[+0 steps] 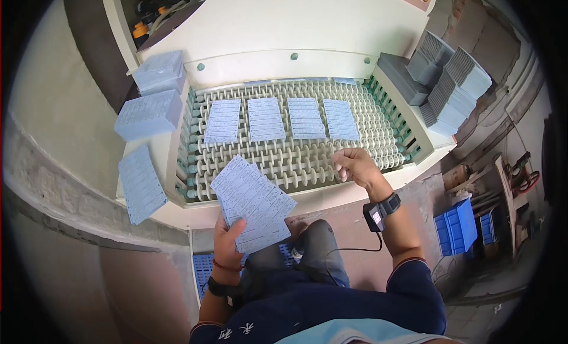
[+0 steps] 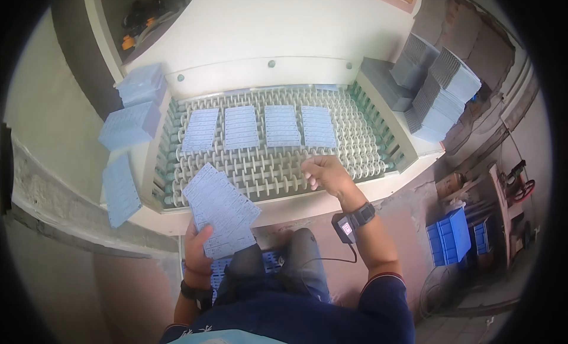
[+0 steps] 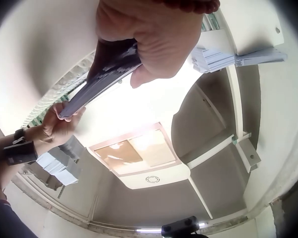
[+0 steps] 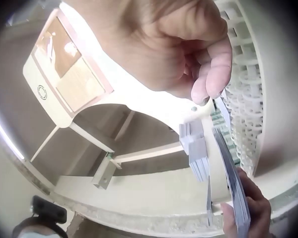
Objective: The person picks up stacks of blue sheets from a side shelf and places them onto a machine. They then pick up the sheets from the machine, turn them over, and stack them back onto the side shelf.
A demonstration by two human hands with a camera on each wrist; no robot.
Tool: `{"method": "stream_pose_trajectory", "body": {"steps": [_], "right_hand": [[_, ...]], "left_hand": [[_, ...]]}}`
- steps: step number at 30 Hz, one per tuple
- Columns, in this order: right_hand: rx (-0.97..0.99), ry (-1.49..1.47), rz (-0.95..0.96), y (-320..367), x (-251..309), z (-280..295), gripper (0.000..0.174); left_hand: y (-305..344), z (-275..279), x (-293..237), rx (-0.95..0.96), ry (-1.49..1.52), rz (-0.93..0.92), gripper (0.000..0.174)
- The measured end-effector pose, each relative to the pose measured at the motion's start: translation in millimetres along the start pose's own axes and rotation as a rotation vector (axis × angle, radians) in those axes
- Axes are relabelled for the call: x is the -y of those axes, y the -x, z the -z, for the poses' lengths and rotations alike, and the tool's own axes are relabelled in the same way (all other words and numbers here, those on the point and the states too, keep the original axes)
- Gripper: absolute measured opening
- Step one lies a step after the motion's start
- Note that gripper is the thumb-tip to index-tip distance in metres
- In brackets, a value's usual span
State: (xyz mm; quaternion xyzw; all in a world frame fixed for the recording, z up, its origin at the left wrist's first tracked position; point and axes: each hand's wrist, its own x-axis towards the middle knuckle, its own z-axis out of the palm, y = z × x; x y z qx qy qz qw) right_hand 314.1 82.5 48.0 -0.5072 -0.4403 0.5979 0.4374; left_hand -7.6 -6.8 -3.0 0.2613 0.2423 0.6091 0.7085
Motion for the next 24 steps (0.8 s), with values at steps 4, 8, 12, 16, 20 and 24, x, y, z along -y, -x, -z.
{"method": "stream_pose_trajectory", "body": {"steps": [4, 8, 12, 16, 20, 24], "right_hand": [[0.152, 0.214, 0.001, 13.3, -3.7, -39.3, 0.02], [0.319, 0.292, 0.003, 19.6, -16.2, -77.8, 0.022], [0.201, 0.17, 0.005, 2.6, -11.8, -40.7, 0.018], [-0.322, 0.19, 0.153, -26.0, 24.5, 49.6, 0.021], [-0.498, 0.329, 0.193, -72.8, 23.7, 174.1, 0.026], [-0.685, 1.099, 0.048, -73.1, 27.7, 177.1, 0.031]], "left_hand": [[-4.8, -5.9, 10.8, -0.004, 0.021, 0.014, 0.041], [-9.4, -7.6, 18.3, 0.029, -0.064, 0.057, 0.041], [-5.7, -9.1, 9.5, -0.011, -0.221, 0.08, 0.045], [-1.1, -2.7, -2.9, 0.061, 0.036, 0.076, 0.051], [-2.0, 1.3, -6.6, 0.14, 0.086, 0.086, 0.055], [-4.4, 5.0, -1.0, 0.136, 0.035, 0.071, 0.056]]}}
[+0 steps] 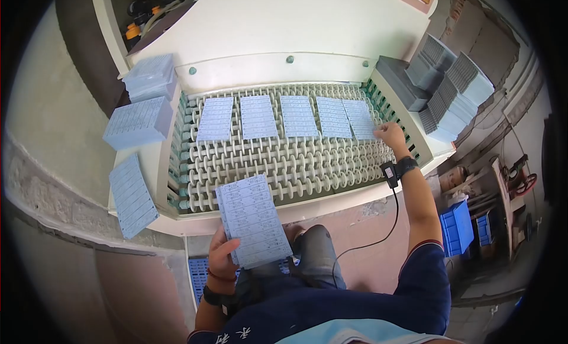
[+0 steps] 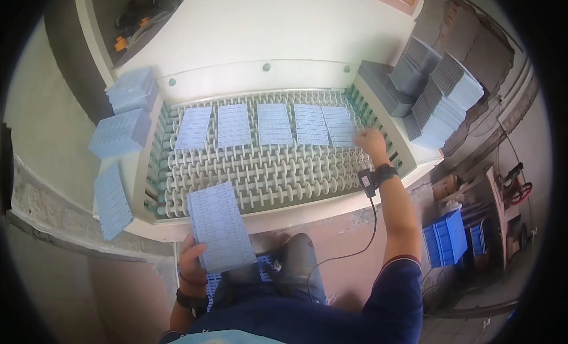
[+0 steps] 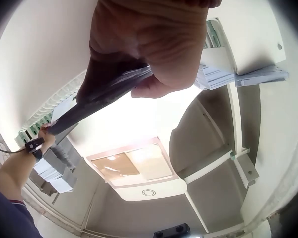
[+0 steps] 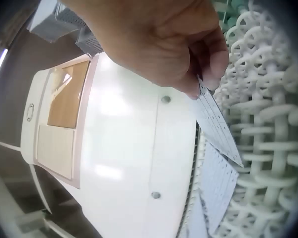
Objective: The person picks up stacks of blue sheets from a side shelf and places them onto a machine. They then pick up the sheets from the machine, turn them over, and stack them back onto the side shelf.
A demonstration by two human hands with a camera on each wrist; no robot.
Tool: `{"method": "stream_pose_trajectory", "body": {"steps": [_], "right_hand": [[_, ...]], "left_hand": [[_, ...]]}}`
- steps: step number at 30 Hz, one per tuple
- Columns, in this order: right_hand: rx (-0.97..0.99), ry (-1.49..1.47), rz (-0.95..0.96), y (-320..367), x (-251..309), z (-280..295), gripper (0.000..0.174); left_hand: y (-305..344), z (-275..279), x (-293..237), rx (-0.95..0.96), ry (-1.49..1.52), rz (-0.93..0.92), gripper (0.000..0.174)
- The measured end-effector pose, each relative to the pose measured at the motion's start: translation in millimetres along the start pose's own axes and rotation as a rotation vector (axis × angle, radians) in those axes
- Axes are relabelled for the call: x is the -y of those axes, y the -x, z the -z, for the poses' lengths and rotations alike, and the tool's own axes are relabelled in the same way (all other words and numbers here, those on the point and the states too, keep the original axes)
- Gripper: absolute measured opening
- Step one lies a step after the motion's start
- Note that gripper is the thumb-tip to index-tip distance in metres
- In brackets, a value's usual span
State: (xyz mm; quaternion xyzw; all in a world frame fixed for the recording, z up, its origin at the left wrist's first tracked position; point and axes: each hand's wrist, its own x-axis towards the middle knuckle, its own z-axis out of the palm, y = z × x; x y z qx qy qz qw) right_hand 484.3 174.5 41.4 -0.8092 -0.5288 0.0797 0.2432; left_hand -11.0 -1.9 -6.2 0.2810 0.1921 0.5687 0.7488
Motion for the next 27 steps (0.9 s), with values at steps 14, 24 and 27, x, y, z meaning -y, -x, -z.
{"method": "stream_pose_trajectory", "body": {"steps": [14, 24, 27], "right_hand": [[1.133, -0.721, 0.163, 220.1, 182.4, -68.1, 0.025], [0.918, -0.936, 0.168, 202.3, 253.6, -121.3, 0.022], [0.85, -0.831, 0.166, 193.0, 266.6, -120.5, 0.023]], "left_hand": [[7.6, 0.4, -5.0, -0.137, -0.186, 0.0, 0.047], [66.2, 36.4, -19.1, -0.286, -0.18, -0.034, 0.051], [82.6, 31.7, -20.2, -0.273, 0.033, 0.007, 0.053]]}}
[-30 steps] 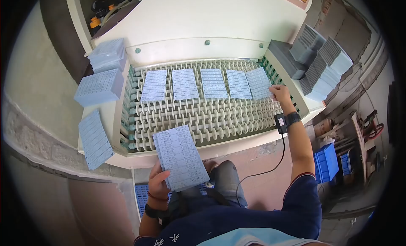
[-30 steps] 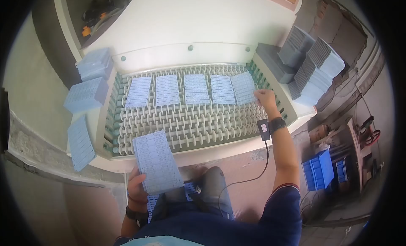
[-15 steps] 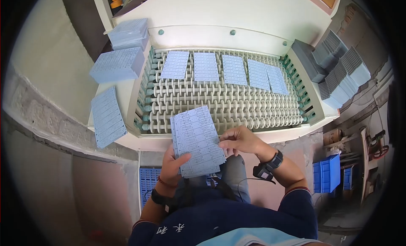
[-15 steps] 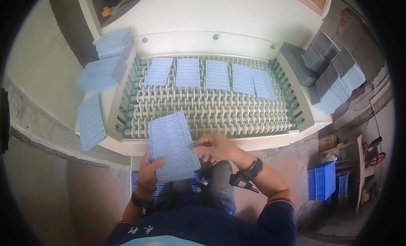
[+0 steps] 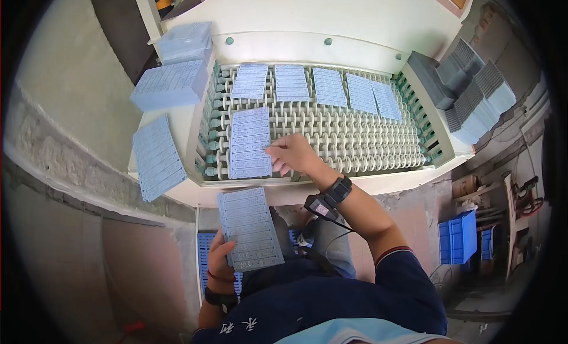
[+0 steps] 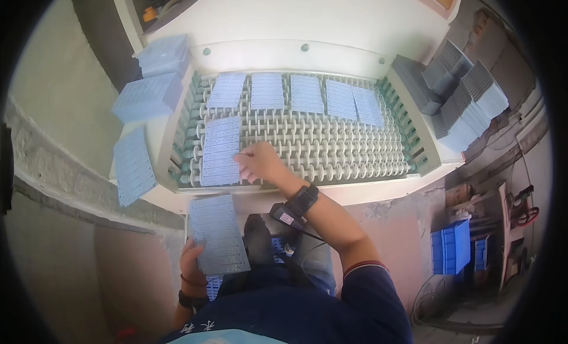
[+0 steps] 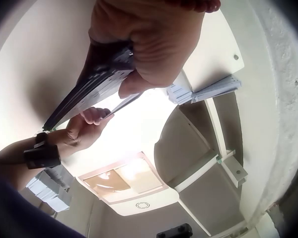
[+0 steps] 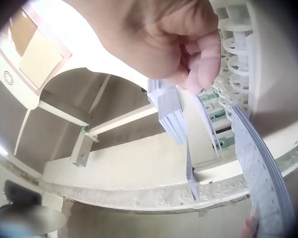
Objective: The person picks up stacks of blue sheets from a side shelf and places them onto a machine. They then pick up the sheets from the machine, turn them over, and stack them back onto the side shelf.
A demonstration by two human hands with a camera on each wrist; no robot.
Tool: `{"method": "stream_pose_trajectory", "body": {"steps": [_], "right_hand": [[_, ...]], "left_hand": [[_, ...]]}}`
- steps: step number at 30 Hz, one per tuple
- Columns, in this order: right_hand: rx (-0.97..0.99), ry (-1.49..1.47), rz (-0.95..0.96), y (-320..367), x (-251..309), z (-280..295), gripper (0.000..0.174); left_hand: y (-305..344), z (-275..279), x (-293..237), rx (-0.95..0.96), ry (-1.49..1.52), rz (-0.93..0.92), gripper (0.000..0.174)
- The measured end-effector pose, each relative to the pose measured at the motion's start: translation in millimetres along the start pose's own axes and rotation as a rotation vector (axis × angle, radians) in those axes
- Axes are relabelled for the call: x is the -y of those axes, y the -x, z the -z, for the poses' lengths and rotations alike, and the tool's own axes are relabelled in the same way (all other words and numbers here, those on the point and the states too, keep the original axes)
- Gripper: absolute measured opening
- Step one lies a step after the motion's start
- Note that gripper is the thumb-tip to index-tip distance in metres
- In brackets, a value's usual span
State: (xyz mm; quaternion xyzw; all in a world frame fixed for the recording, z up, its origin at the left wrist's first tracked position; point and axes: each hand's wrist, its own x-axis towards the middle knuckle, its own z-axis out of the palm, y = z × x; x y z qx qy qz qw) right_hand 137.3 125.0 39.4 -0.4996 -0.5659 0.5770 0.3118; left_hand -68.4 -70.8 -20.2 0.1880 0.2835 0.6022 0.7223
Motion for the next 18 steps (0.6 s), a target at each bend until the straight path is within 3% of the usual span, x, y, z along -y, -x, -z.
{"method": "stream_pose_trajectory", "body": {"steps": [3, 7, 9, 12, 14, 16, 18], "right_hand": [[-0.057, 0.128, -0.004, -2.3, -0.1, 11.9, 0.023], [-0.159, 0.163, 0.029, 18.4, -1.7, 50.9, 0.024], [-0.297, 0.422, 0.086, 30.1, -9.0, 65.5, 0.024], [-0.399, 0.448, 0.176, 58.1, -12.9, 64.6, 0.028], [-0.257, 0.178, 0.104, 74.7, -23.8, 51.1, 0.032], [0.04, -0.026, -0.053, 94.8, -22.9, 28.0, 0.029], [0.058, -0.104, -0.047, 101.2, -33.7, 17.9, 0.025]], "left_hand": [[4.5, 13.5, 5.5, 0.112, 0.069, -0.011, 0.055], [3.8, 11.9, -2.2, 0.087, 0.034, 0.001, 0.055], [-1.7, 10.6, -2.0, 0.068, -0.022, 0.013, 0.053], [-14.8, -2.6, -2.5, 0.071, -0.084, 0.027, 0.051], [-27.7, -16.4, -0.1, 0.101, -0.107, 0.008, 0.049], [-40.0, -30.1, 3.9, 0.136, -0.137, -0.013, 0.047], [-49.3, -40.7, 8.5, 0.143, -0.175, -0.044, 0.045]]}}
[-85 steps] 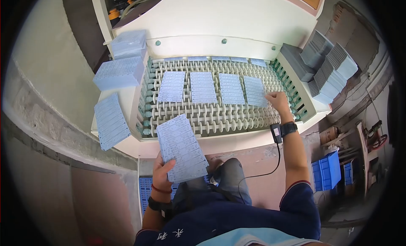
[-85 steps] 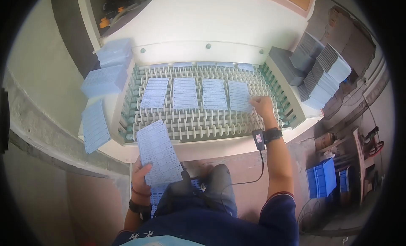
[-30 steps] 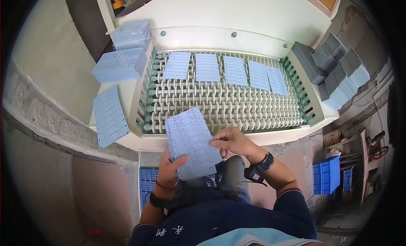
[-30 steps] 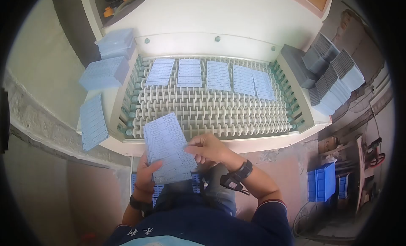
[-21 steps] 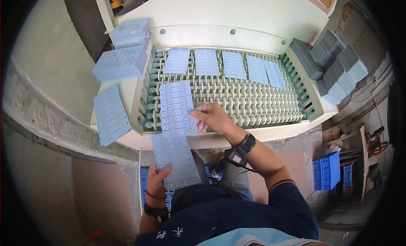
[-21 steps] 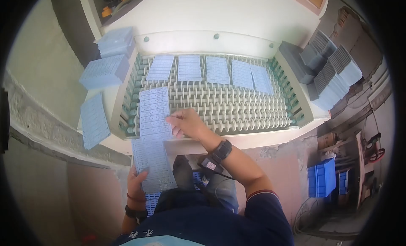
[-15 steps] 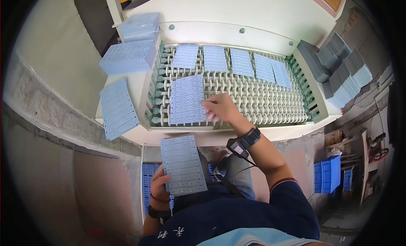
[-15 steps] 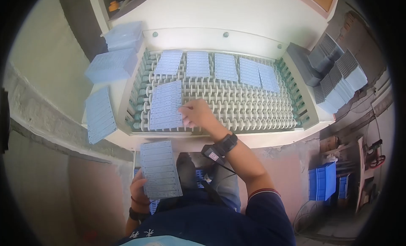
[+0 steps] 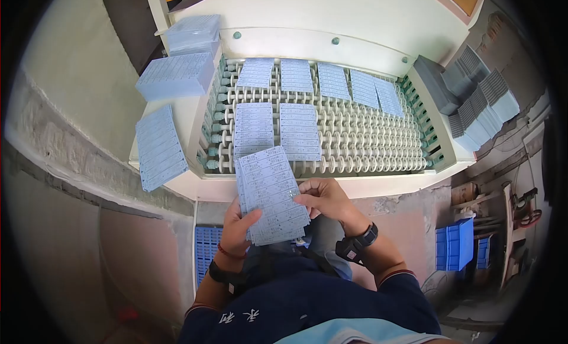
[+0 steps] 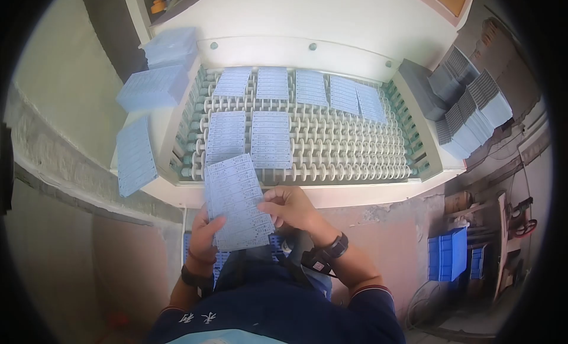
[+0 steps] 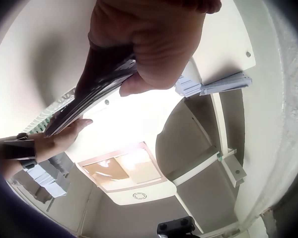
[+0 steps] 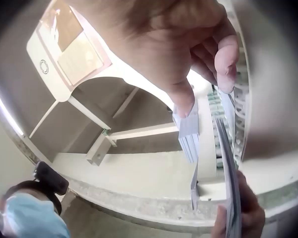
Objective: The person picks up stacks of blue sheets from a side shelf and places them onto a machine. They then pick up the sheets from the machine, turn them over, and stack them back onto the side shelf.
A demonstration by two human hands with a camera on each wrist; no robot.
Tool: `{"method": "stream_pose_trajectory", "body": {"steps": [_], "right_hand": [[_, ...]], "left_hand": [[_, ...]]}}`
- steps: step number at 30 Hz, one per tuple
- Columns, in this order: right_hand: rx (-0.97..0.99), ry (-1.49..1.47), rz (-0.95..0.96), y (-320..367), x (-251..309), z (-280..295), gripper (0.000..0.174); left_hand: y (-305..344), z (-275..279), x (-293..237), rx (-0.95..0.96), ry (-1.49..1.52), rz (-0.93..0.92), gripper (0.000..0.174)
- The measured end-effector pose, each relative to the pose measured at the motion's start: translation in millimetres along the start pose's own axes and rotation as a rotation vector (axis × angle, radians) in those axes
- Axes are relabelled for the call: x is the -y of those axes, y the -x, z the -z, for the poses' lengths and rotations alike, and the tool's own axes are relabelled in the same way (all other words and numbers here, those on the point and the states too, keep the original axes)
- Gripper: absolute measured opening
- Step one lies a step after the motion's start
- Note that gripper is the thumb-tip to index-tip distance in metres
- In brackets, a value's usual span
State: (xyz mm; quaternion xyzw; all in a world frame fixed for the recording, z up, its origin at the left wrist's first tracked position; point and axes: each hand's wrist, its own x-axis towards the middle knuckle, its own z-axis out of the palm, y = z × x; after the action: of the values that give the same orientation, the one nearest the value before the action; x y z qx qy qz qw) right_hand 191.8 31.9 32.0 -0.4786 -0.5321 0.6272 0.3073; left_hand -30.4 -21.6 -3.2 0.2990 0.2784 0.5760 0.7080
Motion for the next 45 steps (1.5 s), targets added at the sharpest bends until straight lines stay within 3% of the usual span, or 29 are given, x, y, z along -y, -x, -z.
{"method": "stream_pose_trajectory", "body": {"steps": [1, 7, 9, 11, 13, 17, 21, 22, 24, 25, 27, 30, 32, 34, 37, 40, 41, 43, 45], "right_hand": [[0.031, -0.072, 0.003, -0.8, -5.3, 0.4, 0.021], [-0.283, -0.114, 0.182, -19.4, -0.9, 79.7, 0.018], [-0.449, -0.022, 0.157, -26.8, -0.2, 107.6, 0.018], [-0.539, 0.079, 0.18, -32.5, -6.8, 129.6, 0.019], [-0.695, 0.574, 0.199, -33.0, -14.5, 157.6, 0.022], [-0.771, 0.481, 0.09, -7.4, -8.3, 207.8, 0.024], [-0.874, 0.796, 0.184, 17.9, -4.4, 214.2, 0.025], [-0.876, 0.812, 0.149, 23.2, 2.2, 198.3, 0.025], [-0.604, 0.492, 0.25, 29.1, -5.5, 136.9, 0.031], [-0.394, 0.35, 0.089, 35.0, 4.6, 106.2, 0.036], [-0.119, 0.114, 0.042, 36.0, -12.3, 58.7, 0.031], [-0.059, 0.02, 0.069, 31.5, -17.1, 48.8, 0.025], [-0.182, -0.032, 0.087, 32.1, -10.8, 76.7, 0.02], [-0.455, 0.018, 0.199, 32.4, -9.9, 121.7, 0.02], [-0.779, 0.161, 0.283, 41.7, -6.0, 211.7, 0.023], [-1.011, 0.435, 0.167, 46.5, -18.5, 288.7, 0.025], [-1.012, 0.437, 0.168, 46.3, -29.0, 302.1, 0.025], [-1.064, 0.978, 0.136, 45.8, -36.9, 309.3, 0.026], [-1.079, 0.956, 0.078, 43.7, -40.7, 295.2, 0.029]], "left_hand": [[-2.2, -2.7, 1.3, 0.008, -0.005, 0.001, 0.045], [-1.9, -14.0, -1.8, -0.037, -0.067, -0.005, 0.044], [0.6, -13.6, -2.9, 0.028, 0.133, 0.029, 0.046], [2.6, -10.9, 0.0, 0.058, 0.136, 0.03, 0.048], [3.8, -8.7, 1.0, 0.085, 0.137, 0.025, 0.049], [5.6, -5.0, 5.6, 0.042, 0.122, 0.032, 0.047], [-2.2, -9.9, 8.7, 0.026, 0.074, 0.048, 0.043], [-5.7, -14.8, 9.1, 0.03, 0.079, 0.05, 0.043], [-11.9, -27.3, 11.3, 0.016, 0.032, 0.091, 0.042], [-15.2, -30.4, 14.8, 0.023, 0.027, 0.099, 0.042], [-21.9, -33.9, 22.6, 0.015, 0.023, 0.088, 0.042], [-24.3, -36.1, 23.6, -0.008, -0.022, 0.068, 0.042], [-20.0, -32.8, 18.4, -0.017, -0.063, 0.064, 0.042], [-17.0, -28.7, 10.8, -0.019, -0.098, 0.051, 0.041], [-7.5, -23.3, 2.9, 0.035, 0.097, 0.012, 0.041], [-2.5, -20.3, 0.9, 0.022, 0.084, 0.015, 0.052], [-1.6, -18.9, 2.3, 0.018, 0.071, 0.011, 0.053], [-1.5, -17.1, 5.7, 0.017, 0.056, 0.007, 0.053], [-3.4, -15.1, 8.3, 0.077, 0.065, -0.006, 0.045]]}}
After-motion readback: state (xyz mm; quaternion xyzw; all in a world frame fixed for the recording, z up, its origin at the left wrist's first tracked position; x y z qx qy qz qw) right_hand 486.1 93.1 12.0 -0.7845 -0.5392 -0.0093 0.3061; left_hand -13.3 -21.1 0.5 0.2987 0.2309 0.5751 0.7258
